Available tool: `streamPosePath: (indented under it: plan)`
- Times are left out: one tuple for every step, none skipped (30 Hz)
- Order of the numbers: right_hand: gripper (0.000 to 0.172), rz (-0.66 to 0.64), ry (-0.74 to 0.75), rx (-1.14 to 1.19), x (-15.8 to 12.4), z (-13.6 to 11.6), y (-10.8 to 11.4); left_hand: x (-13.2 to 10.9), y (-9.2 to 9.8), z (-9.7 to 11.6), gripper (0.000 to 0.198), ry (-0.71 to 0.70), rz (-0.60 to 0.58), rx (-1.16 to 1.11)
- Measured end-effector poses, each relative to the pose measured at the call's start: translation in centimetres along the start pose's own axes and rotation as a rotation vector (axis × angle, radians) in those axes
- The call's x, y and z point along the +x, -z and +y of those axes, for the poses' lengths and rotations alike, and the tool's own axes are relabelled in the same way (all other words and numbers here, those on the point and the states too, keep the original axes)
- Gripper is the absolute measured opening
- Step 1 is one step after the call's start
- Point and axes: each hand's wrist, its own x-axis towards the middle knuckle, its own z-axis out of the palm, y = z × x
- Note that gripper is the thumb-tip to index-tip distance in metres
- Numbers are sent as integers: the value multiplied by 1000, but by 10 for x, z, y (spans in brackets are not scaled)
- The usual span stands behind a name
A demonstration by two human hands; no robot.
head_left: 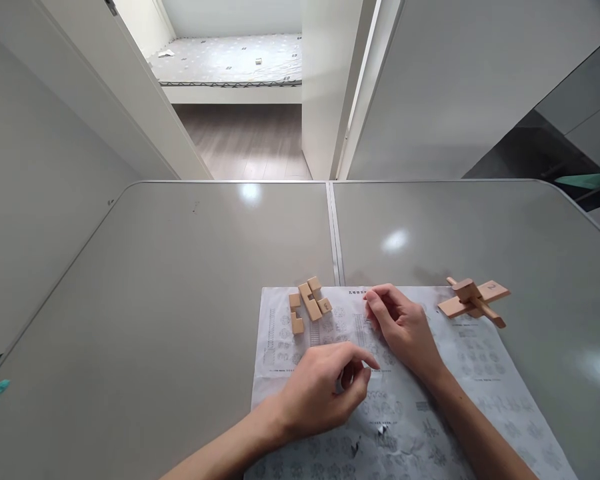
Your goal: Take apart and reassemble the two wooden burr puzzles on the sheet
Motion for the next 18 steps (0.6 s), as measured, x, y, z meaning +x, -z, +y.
streamPosePath:
  plan:
    - [36,-2,2,-3,0,0,0,0,0,0,16,-5,0,1]
    - [36,-1,4,-7,-1,0,-1,0,0,-1,16,-7,0,3]
    - [36,1,6,-13,-1,0,-1,0,0,-1,16,-9,0,7]
    - [36,4,8,-19,-1,0,-1,0,0,-2,16,-12,0,12]
    - [36,5,11,-26,-1,0,-1,0,0,-2,16,-16,1,17]
    - [37,7,15,-33,-1,0,-2,0,0,-2,16,-20,3,21]
    - [37,7,19,-37,-1,0,-2,1,0,-2,16,-25,5,23]
    - [37,6,22,-41,-1,0,-2,1,0,-2,16,-30,8,25]
    - [37,6,25,-44,-1,0,-2,1,0,-2,16,-36,11,26]
    - [36,6,26,-45,-1,1,-2,0,-1,-2,16,-42,13,28]
    - [36,6,26,-46,-1,1,-2,0,-1,-3,17,-46,14,31]
    - [36,5,27,-49,-1,1,-2,-1,-1,-3,17,-49,14,34]
    - [36,5,27,-52,-1,1,-2,-2,-1,-4,17,-51,12,38]
    - [36,6,27,-56,-1,1,-2,-3,-1,-5,18,-54,9,43]
    - [36,7,26,-61,-1,1,-1,-3,0,-5,18,-58,4,49]
    - [36,7,27,-65,-1,0,-1,-2,2,-5,18,-68,-1,57]
    - [35,7,29,-68,-1,0,-1,0,4,-3,18,-82,-7,71]
    - [35,8,31,-70,-1,-1,0,3,9,0,18,-100,-16,89]
